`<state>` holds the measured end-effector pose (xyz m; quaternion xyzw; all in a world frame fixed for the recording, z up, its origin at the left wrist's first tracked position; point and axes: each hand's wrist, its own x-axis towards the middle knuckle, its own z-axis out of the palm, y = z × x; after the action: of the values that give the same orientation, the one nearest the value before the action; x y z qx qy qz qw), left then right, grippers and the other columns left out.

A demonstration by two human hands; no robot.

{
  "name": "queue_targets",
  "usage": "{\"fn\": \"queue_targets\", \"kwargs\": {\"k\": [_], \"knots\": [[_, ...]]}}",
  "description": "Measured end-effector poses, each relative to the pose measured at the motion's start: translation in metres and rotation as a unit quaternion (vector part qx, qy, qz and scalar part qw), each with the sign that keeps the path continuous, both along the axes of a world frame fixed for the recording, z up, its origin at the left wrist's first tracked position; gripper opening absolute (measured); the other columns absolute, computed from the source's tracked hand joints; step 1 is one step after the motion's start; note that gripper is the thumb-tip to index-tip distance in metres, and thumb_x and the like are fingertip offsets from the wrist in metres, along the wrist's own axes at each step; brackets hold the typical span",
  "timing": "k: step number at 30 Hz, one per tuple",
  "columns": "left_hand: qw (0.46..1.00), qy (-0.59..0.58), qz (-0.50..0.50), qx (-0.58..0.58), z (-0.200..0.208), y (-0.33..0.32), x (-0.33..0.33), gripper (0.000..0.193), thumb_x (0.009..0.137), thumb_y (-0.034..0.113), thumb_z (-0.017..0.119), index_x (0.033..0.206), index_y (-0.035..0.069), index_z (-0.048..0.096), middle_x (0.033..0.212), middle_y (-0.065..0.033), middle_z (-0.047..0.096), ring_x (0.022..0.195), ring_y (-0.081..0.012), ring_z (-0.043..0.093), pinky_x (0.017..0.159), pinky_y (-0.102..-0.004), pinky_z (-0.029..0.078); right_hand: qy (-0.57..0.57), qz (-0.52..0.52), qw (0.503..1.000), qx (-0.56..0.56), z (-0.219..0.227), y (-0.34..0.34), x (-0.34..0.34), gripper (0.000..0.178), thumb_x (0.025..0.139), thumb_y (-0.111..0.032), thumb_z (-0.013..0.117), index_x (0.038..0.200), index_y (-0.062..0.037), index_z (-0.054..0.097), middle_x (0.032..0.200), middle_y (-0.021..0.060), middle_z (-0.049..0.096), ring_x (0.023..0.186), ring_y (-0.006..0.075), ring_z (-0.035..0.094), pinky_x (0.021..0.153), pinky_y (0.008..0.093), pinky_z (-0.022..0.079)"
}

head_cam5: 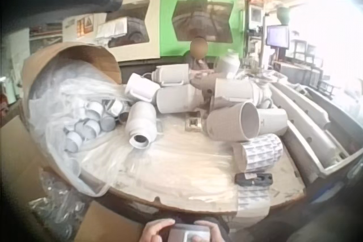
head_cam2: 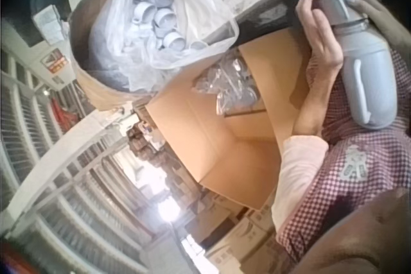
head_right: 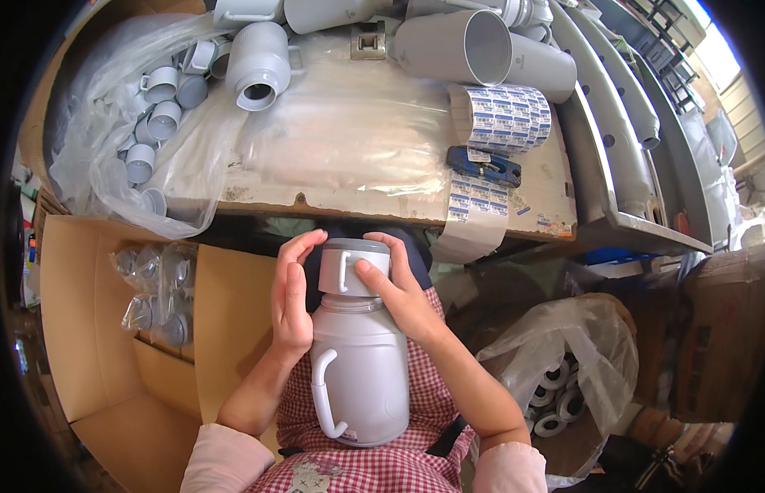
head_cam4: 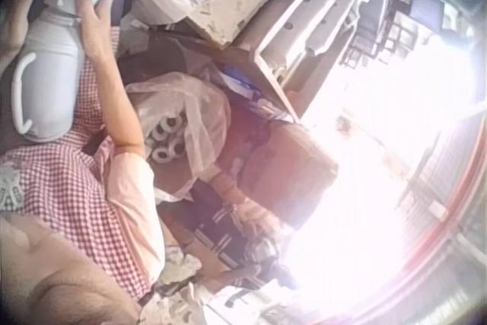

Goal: The person assembles white plastic kettles by attaching lids, applying labels, and wrapping each unit in plastic. The person handles kettle bodies, lids, labels, and plastic bags, repeating the sequence for multiple units.

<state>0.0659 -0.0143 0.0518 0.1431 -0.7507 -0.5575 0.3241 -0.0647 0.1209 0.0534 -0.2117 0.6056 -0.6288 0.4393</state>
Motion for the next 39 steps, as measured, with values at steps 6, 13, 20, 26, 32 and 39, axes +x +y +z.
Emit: {"fn": "queue_targets", "kwargs": {"k": [6, 13, 20, 26, 32, 39], "knots": [[0.993, -0.013, -0.082, 0.085, -0.004, -0.006, 0.002, 0.057, 0.116, 0.034, 0.027, 0.152, -0.005, 0.047, 0.158, -0.0222, 0.048, 0.15, -0.0332, 0.042, 0.124, -0.041, 0.03, 0.021, 0.003, 0.999, 0.03, 0.005, -0.001, 0.002, 0.057, 0.103, -0.035, 0.065, 0.147, -0.0087, 0.04, 0.128, 0.0149, 0.057, 0.122, 0.0235, 0.054, 0.108, 0.0357, 0.043], [0.994, -0.054, -0.071, 0.064, -0.003, -0.006, 0.005, 0.057, 0.115, 0.03, 0.023, 0.148, -0.007, 0.049, 0.15, -0.0205, 0.053, 0.14, -0.0295, 0.05, 0.121, -0.0385, 0.035, 0.037, 0.015, 0.998, 0.053, 0.005, -0.003, 0.004, 0.057, 0.101, -0.034, 0.066, 0.144, -0.0068, 0.042, 0.125, 0.0152, 0.057, 0.118, 0.0227, 0.055, 0.105, 0.0362, 0.046], [0.994, -0.039, -0.053, 0.09, -0.002, 0.002, 0.011, 0.048, 0.115, 0.027, 0.032, 0.144, -0.005, 0.053, 0.145, -0.0211, 0.057, 0.135, -0.0317, 0.054, 0.116, -0.0387, 0.039, 0.045, 0.016, 0.998, 0.048, 0.001, 0.003, 0.008, 0.057, 0.099, -0.03, 0.069, 0.143, -0.0047, 0.042, 0.125, 0.0148, 0.058, 0.118, 0.0212, 0.056, 0.104, 0.0362, 0.047], [0.993, -0.055, -0.022, 0.104, 0.002, 0.014, 0.018, 0.041, 0.113, 0.021, 0.034, 0.133, -0.003, 0.06, 0.134, -0.0211, 0.062, 0.126, -0.0316, 0.06, 0.11, -0.0391, 0.045, 0.047, 0.007, 0.999, -0.006, -0.01, 0.018, 0.016, 0.06, 0.094, -0.024, 0.076, 0.141, -0.0045, 0.044, 0.126, 0.0125, 0.059, 0.119, 0.0192, 0.056, 0.107, 0.0357, 0.044], [0.997, -0.043, -0.007, 0.069, 0.007, 0.023, 0.025, 0.031, 0.112, 0.018, 0.041, 0.122, -0.001, 0.063, 0.125, -0.0198, 0.064, 0.12, -0.0312, 0.062, 0.106, -0.0394, 0.047, 0.074, 0.031, 0.996, -0.023, -0.008, 0.032, 0.025, 0.064, 0.092, -0.023, 0.079, 0.141, -0.0019, 0.045, 0.13, 0.013, 0.059, 0.121, 0.02, 0.056, 0.108, 0.0364, 0.044], [0.998, -0.047, -0.005, 0.039, 0.006, 0.011, 0.02, 0.033, 0.113, 0.021, 0.042, 0.12, -0.003, 0.063, 0.125, -0.02, 0.065, 0.116, -0.0293, 0.064, 0.107, -0.0393, 0.047, 0.321, 0.122, 0.939, 0.011, 0.048, -0.027, -0.066, 0.028, 0.096, -0.024, 0.078, 0.114, -0.0028, 0.075, 0.135, 0.02, 0.066, 0.121, 0.03, 0.066, 0.103, 0.0417, 0.053]]}}
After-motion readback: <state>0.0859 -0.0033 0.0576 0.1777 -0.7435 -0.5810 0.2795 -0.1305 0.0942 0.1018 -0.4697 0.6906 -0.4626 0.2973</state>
